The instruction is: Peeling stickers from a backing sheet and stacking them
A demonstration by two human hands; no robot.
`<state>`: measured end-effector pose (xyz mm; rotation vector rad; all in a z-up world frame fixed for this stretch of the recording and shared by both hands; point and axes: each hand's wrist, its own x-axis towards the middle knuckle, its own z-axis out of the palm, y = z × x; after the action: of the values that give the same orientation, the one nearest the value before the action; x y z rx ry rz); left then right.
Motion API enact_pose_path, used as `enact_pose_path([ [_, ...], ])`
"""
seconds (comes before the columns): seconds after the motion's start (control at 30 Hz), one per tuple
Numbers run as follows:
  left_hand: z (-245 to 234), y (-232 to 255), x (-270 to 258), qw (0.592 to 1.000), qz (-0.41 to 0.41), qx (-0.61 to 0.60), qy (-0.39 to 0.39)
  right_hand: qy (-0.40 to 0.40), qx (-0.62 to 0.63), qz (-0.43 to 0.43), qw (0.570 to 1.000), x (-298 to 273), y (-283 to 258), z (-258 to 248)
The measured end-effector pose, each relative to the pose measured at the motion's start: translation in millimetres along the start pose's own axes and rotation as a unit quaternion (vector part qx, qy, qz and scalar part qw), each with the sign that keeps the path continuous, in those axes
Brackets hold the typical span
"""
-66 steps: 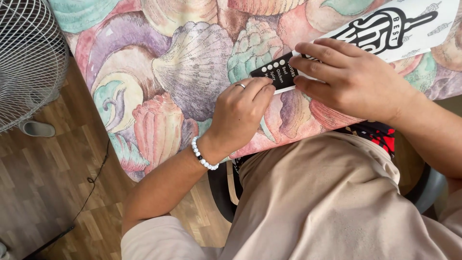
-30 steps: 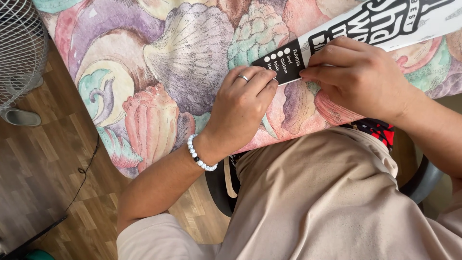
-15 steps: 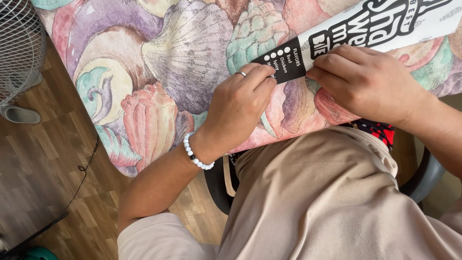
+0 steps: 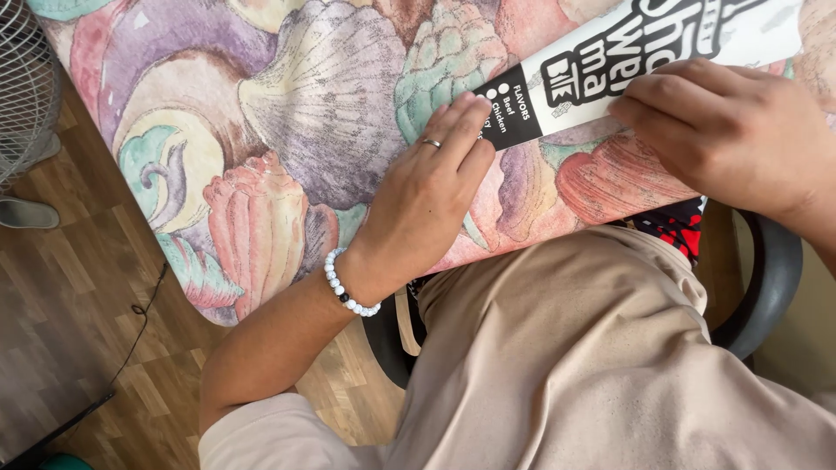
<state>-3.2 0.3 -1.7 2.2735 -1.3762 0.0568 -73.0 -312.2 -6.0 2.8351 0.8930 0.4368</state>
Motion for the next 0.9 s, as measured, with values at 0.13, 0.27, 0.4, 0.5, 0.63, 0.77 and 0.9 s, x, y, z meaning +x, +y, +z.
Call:
enact_pose_path([
  [0.13, 1, -1, -1, 0.999, -0.016, 0.027, -0.038, 0.013, -0.019, -0.040, 0.999, -3, 6, 4],
  [0.27, 5, -2, -2, 0.998, -0.001, 0.060, -0.020, 0.014, -0.012, -0.042, 0.999, -8, 10, 10],
  [0.4, 5, -2, 0, 0.998, 0.015, 0.064, -0.002, 0.017, -0.010, -0.045, 0.999, -10, 14, 7],
  [0.5, 6, -1, 1, 0.997, 0.008, 0.077, -0.013, 0.014, -0.012, -0.023, 1.000, -21, 22, 5],
  [0.63, 7, 2, 6, 0.998, -0.021, 0.061, -0.008, 0.005, -0.008, -0.009, 1.000, -41, 35, 8],
  [0.77, 0, 5, 12, 0.999, -0.044, 0.013, -0.004, 0.002, -0.021, -0.004, 1.000, -52, 42, 12],
  [0.9, 0, 7, 12, 0.997, -0.071, -0.027, -0.016, 0.019, -0.028, -0.012, 0.999, -54, 42, 17],
])
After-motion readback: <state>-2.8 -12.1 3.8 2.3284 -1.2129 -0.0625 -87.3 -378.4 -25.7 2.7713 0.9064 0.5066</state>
